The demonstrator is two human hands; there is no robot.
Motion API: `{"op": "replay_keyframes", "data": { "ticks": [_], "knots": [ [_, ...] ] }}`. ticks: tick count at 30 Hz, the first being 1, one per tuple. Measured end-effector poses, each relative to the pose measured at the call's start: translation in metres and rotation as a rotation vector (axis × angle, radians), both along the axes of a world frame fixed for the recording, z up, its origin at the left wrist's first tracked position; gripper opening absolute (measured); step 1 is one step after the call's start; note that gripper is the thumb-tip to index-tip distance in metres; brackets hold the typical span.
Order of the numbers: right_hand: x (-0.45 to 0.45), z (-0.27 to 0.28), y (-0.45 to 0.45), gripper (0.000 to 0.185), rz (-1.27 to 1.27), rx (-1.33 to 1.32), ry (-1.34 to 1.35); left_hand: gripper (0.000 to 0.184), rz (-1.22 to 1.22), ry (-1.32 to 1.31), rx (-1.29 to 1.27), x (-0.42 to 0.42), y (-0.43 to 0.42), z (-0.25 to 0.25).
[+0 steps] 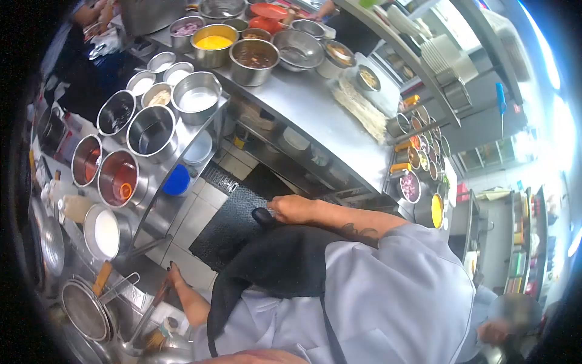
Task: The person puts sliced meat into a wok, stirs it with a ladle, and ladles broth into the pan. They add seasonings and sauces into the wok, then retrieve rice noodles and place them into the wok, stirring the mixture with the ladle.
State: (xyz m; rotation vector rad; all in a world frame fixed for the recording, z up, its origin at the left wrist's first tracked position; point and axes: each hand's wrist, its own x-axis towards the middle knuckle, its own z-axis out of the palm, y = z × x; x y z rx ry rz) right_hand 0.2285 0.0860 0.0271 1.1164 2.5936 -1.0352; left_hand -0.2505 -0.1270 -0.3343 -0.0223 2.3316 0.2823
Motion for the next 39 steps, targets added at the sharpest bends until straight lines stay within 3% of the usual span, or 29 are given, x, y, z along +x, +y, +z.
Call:
{"op": "replay_keyframes", "data": {
  "ticks": [3, 6, 8, 11, 15, 17, 22, 27, 30, 33, 36, 39],
  "knots": [
    [0.057, -0.008, 0.016, 0.036, -0.104, 0.137, -0.087, 0.118, 0.087, -0.074, 0.096, -0.016, -0.028, -0.053],
    [0.142, -0.006, 0.052, 0.037, -0.340, 0.252, -0.271, 0.108, -0.028, 0.378, 0.012, 0.017, -0.017, 0.003],
    [0.215, -0.017, 0.083, 0.044, -0.601, 0.344, -0.355, 0.103, -0.043, 0.456, 0.051, 0.051, -0.012, 0.041],
    [0.319, -0.018, 0.132, 0.047, -0.623, 0.526, -0.345, 0.094, -0.016, 0.210, 0.268, 0.109, -0.006, 0.058],
    [0.391, -0.009, 0.194, 0.050, -0.780, 0.555, -0.375, 0.077, 0.208, 0.006, 0.444, 0.167, -0.007, -0.015],
    [0.427, -0.015, 0.227, 0.055, -0.803, 0.591, -0.343, 0.064, 0.079, -0.019, 0.361, 0.196, 0.005, 0.007],
    [0.482, -0.018, 0.284, 0.058, -0.982, 0.561, -0.356, 0.042, 0.009, -0.421, 0.367, 0.208, 0.025, 0.025],
    [0.529, -0.056, 0.323, 0.060, -1.042, 0.494, -0.287, 0.041, -0.050, -0.645, 0.384, 0.280, 0.102, 0.173],
    [0.527, -0.057, 0.324, 0.065, -0.994, 0.421, -0.307, 0.042, -0.154, -0.841, 0.531, 0.308, 0.145, 0.210],
    [0.527, -0.053, 0.322, 0.069, -0.954, 0.328, -0.365, 0.045, -0.211, -0.852, 0.489, 0.355, 0.196, 0.249],
    [0.529, -0.062, 0.324, 0.074, -0.887, 0.201, -0.361, 0.047, -0.434, -0.914, 0.539, 0.408, 0.237, 0.306],
    [0.524, -0.063, 0.311, 0.071, -0.890, 0.127, -0.266, 0.051, -0.557, -1.023, 0.544, 0.448, 0.274, 0.304]
  ]
}}
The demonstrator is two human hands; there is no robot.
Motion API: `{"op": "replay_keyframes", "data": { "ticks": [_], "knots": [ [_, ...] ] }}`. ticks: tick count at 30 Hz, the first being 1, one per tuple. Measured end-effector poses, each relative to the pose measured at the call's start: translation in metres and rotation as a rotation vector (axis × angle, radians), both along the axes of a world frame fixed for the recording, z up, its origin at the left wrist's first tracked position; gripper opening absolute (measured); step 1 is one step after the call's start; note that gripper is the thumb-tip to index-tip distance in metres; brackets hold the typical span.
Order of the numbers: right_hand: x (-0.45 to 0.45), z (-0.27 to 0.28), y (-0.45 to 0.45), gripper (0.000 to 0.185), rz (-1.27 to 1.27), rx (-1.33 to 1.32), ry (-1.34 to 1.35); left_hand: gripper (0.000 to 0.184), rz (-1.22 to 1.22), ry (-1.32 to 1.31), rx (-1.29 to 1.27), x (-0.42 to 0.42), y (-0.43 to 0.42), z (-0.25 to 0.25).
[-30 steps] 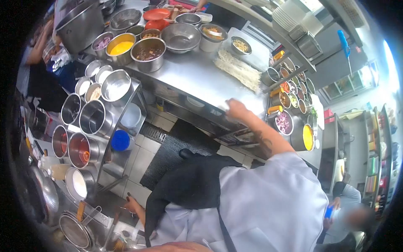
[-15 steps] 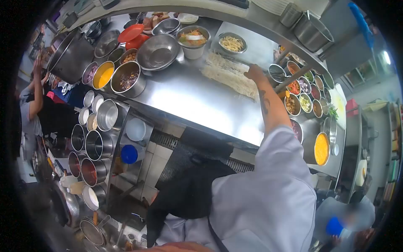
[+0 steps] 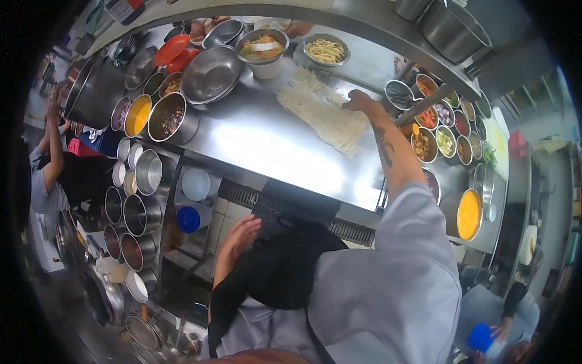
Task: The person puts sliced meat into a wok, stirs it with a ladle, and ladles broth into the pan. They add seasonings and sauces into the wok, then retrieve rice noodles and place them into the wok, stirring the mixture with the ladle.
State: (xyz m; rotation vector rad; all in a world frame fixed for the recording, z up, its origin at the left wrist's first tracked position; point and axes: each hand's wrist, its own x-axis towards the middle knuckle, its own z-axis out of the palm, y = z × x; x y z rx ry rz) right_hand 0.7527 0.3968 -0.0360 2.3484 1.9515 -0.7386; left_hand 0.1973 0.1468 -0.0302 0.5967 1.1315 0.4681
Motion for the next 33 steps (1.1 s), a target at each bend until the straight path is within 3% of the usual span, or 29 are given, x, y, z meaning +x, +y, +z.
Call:
{"op": "replay_keyframes", "data": {
  "ticks": [4, 8, 9, 12, 23, 28, 33],
  "knots": [
    [-0.009, -0.003, -0.022, 0.075, -0.026, -0.045, 0.109, 0.058, -0.095, -0.027, 0.107, 0.062, 0.042, 0.013],
    [-0.033, 0.006, -0.051, 0.064, -0.163, -0.244, 0.387, 0.071, -0.131, -0.040, 0.146, 0.112, 0.077, 0.007],
    [-0.045, 0.006, -0.063, 0.048, -0.247, -0.191, 0.481, 0.075, -0.124, -0.037, 0.144, 0.122, 0.083, 0.004],
    [-0.062, 0.003, -0.078, 0.036, -0.298, -0.242, 0.605, 0.083, -0.107, -0.027, 0.168, 0.149, 0.097, 0.004],
    [-0.092, 0.000, -0.122, 0.028, -0.589, -0.098, 1.163, 0.075, -0.003, -0.047, 0.122, 0.167, 0.106, 0.002],
    [-0.100, 0.009, -0.142, 0.021, -0.573, -0.048, 1.355, 0.058, 0.010, -0.169, 0.129, 0.164, 0.107, -0.001],
    [-0.109, 0.011, -0.162, 0.020, -0.511, -0.015, 1.380, 0.047, 0.006, -0.097, 0.187, 0.160, 0.097, 0.018]
  ]
}}
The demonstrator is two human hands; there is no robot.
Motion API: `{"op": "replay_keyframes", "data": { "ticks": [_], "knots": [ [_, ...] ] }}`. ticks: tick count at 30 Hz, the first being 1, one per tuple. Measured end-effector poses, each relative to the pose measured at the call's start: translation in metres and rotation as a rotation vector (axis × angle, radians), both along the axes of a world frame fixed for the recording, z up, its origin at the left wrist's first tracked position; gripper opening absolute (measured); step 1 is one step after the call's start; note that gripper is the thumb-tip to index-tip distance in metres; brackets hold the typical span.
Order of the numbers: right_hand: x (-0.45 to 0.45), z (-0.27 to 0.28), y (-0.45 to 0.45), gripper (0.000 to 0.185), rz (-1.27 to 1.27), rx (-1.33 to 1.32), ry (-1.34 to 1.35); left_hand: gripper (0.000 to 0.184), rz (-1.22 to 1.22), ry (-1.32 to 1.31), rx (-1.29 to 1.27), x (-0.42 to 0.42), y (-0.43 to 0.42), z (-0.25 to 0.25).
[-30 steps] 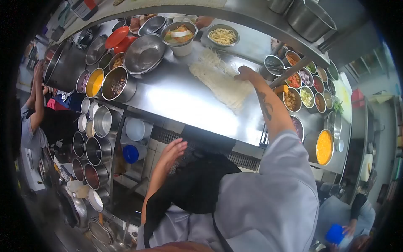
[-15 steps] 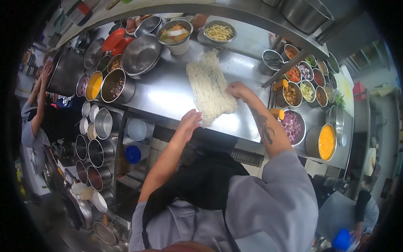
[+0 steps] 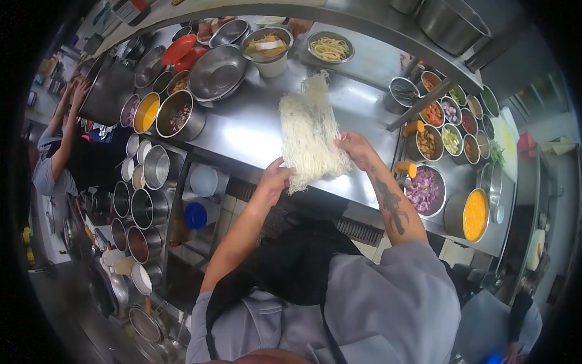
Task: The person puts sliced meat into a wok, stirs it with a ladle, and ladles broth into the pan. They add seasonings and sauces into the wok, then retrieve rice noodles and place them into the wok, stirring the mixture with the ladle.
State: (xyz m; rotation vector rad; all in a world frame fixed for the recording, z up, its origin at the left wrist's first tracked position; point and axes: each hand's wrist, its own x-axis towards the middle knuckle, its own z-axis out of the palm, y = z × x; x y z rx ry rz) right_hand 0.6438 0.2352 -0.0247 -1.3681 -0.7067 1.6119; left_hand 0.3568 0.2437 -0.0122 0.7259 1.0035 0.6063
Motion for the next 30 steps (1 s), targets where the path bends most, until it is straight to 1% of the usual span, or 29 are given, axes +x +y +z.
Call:
{"op": "replay_keyframes", "data": {
  "ticks": [7, 10, 12, 15, 16, 18, 20, 21, 22, 23, 24, 25, 27, 30],
  "knots": [
    [-0.038, 0.005, -0.032, 0.018, 0.070, 0.090, 0.043, 0.044, 0.055, 0.042, 0.115, -0.041, -0.046, 0.009],
    [-0.062, 0.001, -0.041, 0.014, 0.125, 0.092, 0.016, 0.045, 0.146, 0.044, 0.136, -0.065, -0.075, 0.018],
    [-0.088, 0.021, -0.049, 0.013, 0.190, 0.088, 0.015, 0.046, 0.208, 0.062, 0.151, -0.088, -0.098, 0.020],
    [-0.133, 0.040, -0.059, 0.011, 0.281, 0.145, 0.033, 0.046, 0.405, -0.099, 0.215, -0.120, -0.140, 0.021],
    [-0.148, 0.044, -0.060, 0.011, 0.326, 0.167, 0.030, 0.047, 0.438, -0.115, 0.236, -0.134, -0.154, 0.022],
    [-0.183, 0.063, -0.064, 0.013, 0.475, 0.163, 0.015, 0.047, 0.546, -0.102, 0.279, -0.158, -0.187, 0.032],
    [-0.230, 0.090, -0.073, 0.013, 0.563, 0.171, -0.034, 0.046, 0.670, -0.074, 0.304, -0.186, -0.225, 0.040],
    [-0.255, 0.096, -0.078, 0.014, 0.610, 0.180, -0.054, 0.047, 0.722, -0.101, 0.326, -0.200, -0.244, 0.048],
    [-0.280, 0.095, -0.082, 0.016, 0.634, 0.226, -0.007, 0.048, 0.772, -0.124, 0.353, -0.214, -0.262, 0.058],
    [-0.303, 0.099, -0.087, 0.016, 0.697, 0.251, -0.036, 0.049, 0.822, -0.144, 0.383, -0.227, -0.281, 0.068],
    [-0.320, 0.102, -0.079, 0.016, 0.759, 0.206, 0.030, 0.047, 0.859, -0.122, 0.394, -0.236, -0.288, 0.086],
    [-0.346, 0.101, -0.084, 0.016, 0.827, 0.196, 0.088, 0.046, 0.930, -0.094, 0.415, -0.248, -0.309, 0.092],
    [-0.406, 0.124, -0.104, 0.014, 0.949, 0.195, 0.112, 0.046, 1.077, -0.040, 0.465, -0.274, -0.348, 0.102],
    [-0.494, 0.130, -0.133, 0.017, 1.126, 0.208, 0.161, 0.046, 1.281, 0.044, 0.524, -0.308, -0.407, 0.118]
  ]
}}
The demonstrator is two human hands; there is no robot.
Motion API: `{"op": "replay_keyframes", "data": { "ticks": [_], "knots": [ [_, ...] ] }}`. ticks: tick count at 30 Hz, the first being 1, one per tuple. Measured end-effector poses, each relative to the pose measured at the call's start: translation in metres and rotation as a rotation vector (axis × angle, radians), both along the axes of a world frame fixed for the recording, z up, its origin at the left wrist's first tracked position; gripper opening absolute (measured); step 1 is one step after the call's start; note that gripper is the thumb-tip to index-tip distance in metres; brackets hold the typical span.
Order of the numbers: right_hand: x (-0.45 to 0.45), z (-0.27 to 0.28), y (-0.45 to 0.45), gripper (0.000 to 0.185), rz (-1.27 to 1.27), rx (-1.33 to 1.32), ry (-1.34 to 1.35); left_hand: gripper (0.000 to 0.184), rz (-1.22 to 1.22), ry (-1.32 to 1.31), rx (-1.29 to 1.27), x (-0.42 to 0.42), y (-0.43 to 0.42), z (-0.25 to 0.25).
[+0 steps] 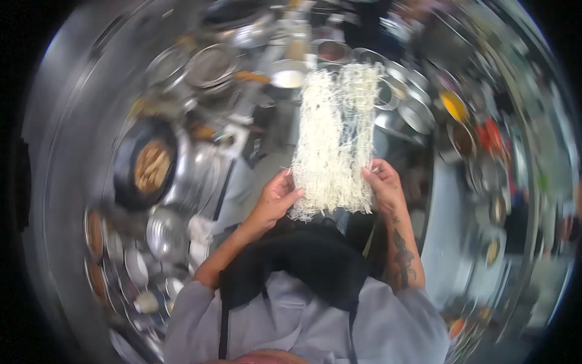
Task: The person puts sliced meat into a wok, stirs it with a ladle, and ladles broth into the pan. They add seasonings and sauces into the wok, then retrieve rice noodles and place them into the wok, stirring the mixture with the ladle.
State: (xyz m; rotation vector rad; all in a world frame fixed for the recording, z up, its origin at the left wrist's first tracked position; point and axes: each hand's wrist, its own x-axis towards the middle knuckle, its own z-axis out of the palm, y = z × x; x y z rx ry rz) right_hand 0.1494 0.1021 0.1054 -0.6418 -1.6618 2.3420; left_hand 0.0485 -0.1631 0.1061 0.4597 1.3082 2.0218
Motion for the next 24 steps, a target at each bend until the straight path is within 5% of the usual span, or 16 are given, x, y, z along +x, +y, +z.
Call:
{"op": "replay_keyframes", "data": {
  "ticks": [1, 7, 14, 15, 17, 24],
  "knots": [
    [0.001, 0.036, 0.003, 0.018, 0.037, -0.071, -0.069, 0.046, 0.036, -0.049, -0.057, 0.009, -0.001, 0.043],
    [-0.172, 0.065, -0.059, 0.019, 0.527, -0.218, -0.002, 0.047, 0.506, -0.040, -0.116, -0.032, -0.076, 0.093],
    [-0.309, 0.044, -0.209, 0.020, 0.946, -0.201, -0.112, 0.045, 0.974, -0.098, -0.093, -0.063, -0.171, 0.084],
    [-0.327, 0.041, -0.221, 0.020, 1.047, -0.033, -0.197, 0.044, 1.017, -0.104, -0.065, -0.066, -0.180, 0.085],
    [-0.352, 0.033, -0.263, 0.019, 1.096, -0.262, -0.194, 0.043, 1.103, -0.140, -0.072, -0.078, -0.201, 0.082],
    [-0.439, 0.003, -0.389, 0.024, 1.293, -0.083, -0.244, 0.038, 1.312, -0.282, -0.368, -0.145, -0.286, 0.077]
  ]
}}
